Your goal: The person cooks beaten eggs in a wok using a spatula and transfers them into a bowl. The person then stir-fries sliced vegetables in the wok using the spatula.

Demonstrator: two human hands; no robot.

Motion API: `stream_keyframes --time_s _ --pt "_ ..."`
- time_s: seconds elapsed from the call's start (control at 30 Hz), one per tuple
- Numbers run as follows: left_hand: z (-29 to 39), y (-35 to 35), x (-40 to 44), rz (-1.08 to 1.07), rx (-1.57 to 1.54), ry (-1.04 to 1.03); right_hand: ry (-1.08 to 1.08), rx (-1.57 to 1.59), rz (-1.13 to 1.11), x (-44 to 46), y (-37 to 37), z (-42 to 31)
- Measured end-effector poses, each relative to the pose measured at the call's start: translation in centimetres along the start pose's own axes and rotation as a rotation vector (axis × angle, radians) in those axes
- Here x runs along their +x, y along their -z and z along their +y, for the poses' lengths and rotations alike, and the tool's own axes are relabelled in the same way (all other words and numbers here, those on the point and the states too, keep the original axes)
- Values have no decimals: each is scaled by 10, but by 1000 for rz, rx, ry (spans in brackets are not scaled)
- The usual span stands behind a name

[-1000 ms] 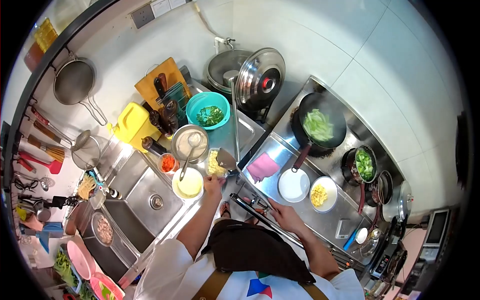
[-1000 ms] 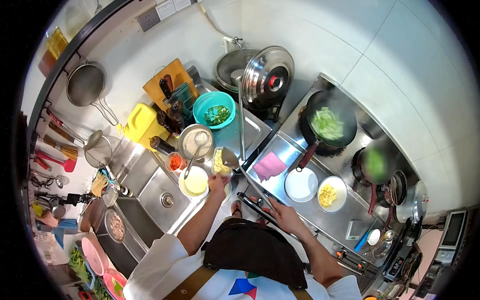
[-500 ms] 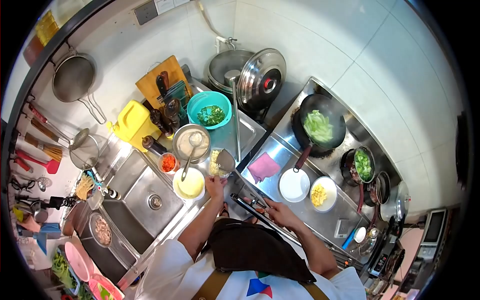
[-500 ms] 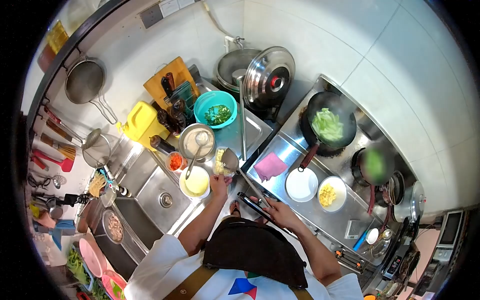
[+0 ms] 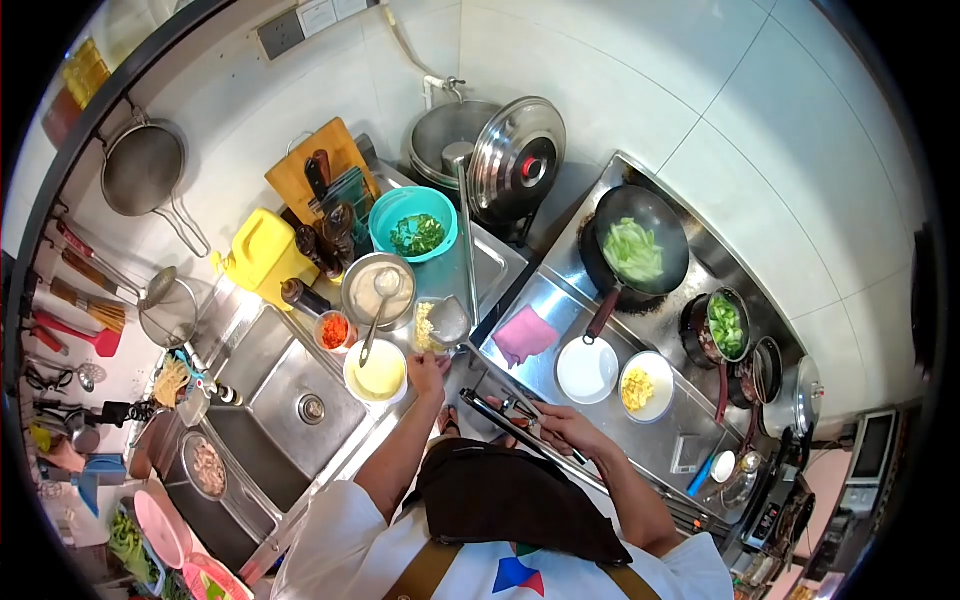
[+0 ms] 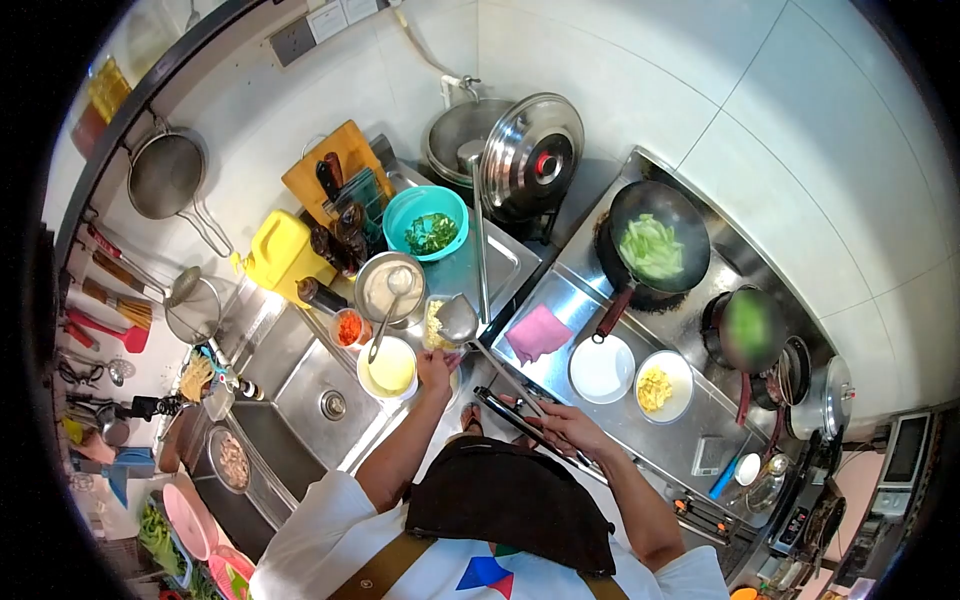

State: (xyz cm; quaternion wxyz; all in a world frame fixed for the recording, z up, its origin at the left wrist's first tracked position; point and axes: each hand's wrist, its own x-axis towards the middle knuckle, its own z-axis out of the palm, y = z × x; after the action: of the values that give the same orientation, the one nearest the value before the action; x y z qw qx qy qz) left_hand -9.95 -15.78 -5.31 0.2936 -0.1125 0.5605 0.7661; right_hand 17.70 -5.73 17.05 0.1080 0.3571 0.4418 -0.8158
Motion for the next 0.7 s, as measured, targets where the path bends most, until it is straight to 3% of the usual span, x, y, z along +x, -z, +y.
stream_keyframes --time_s 0.2,0.33,0.53,0.6,0.63,0.7 --pt "0 -10 9 64 -52 84 30 236 58 -30 30 15" --pt "0 -13 17 78 -76 123 174 381 203 -61 57 15" --pt "-1 -15 28 96 -29 72 555 -28 720 -101 91 -22" --pt "4 -20 23 84 12 66 622 -320 1053 -87 118 -21" --pt "5 -19 23 77 31 56 653 -622 1257 -78 135 -19" --pt "9 -20 22 82 91 49 602 -852 1437 -52 164 -10"
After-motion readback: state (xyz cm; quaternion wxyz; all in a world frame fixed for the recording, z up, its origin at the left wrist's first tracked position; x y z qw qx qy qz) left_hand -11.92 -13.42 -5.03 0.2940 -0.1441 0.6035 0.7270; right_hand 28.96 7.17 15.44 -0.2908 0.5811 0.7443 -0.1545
